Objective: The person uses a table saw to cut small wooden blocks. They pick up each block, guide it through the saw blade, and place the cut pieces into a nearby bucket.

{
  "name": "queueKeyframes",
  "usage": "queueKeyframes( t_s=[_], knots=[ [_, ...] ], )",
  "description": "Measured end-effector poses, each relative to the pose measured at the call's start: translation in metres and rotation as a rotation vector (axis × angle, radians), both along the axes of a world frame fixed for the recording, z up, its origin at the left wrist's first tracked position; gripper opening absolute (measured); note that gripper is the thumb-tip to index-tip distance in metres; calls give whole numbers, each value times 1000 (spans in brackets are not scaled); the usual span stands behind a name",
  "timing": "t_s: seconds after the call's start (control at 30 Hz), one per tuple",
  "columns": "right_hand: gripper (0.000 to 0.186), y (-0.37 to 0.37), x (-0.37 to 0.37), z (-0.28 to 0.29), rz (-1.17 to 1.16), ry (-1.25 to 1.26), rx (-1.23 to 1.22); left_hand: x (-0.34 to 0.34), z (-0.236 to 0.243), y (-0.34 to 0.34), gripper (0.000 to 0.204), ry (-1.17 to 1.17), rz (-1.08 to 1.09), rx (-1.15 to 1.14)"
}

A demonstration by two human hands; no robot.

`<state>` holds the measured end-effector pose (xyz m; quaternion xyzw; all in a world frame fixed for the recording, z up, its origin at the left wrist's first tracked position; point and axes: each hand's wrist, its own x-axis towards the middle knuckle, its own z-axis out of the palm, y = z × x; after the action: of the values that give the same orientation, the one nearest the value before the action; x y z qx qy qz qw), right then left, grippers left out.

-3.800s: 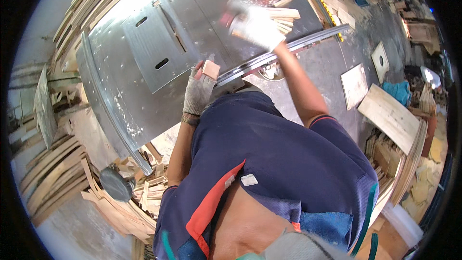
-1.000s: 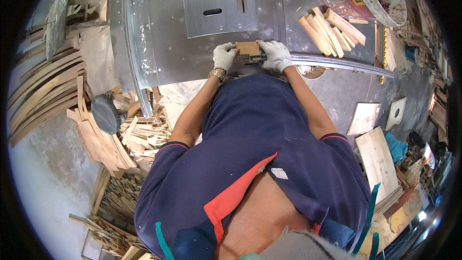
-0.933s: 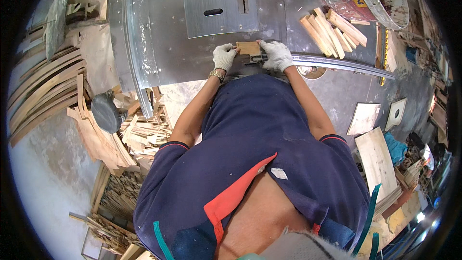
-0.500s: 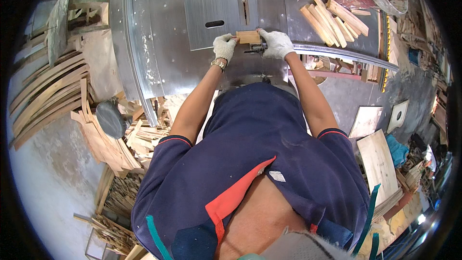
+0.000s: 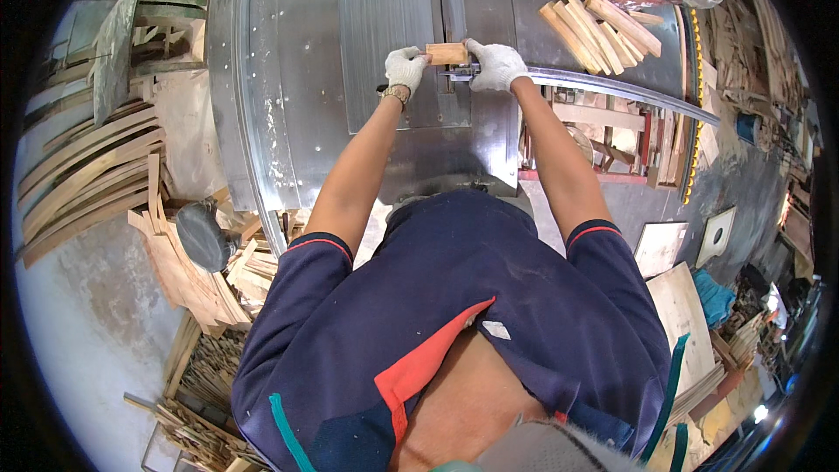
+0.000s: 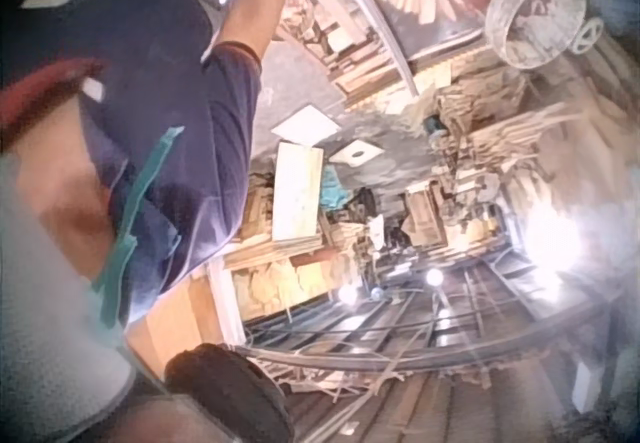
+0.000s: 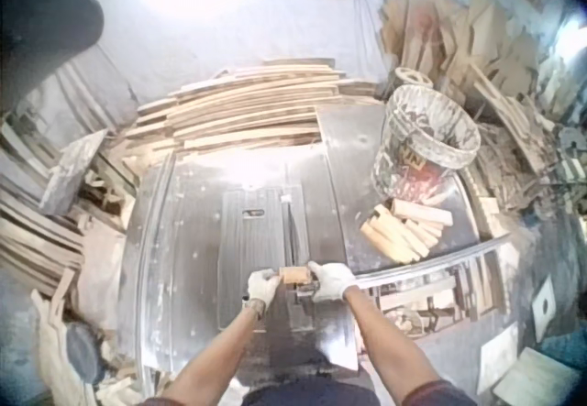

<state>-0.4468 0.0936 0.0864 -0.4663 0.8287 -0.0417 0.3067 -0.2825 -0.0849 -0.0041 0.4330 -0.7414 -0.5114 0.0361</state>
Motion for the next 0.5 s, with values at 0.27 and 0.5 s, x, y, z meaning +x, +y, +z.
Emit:
queueKeyframes(
  t_s=[0.27,0.5],
  knots=[
    [94,-22,-27,0,12,-2,12,-25,13,-18,25,33,58,75],
    [94,-36,-42,2,15,3,2,-41,11,-38,27,6,48,95]
  ],
)
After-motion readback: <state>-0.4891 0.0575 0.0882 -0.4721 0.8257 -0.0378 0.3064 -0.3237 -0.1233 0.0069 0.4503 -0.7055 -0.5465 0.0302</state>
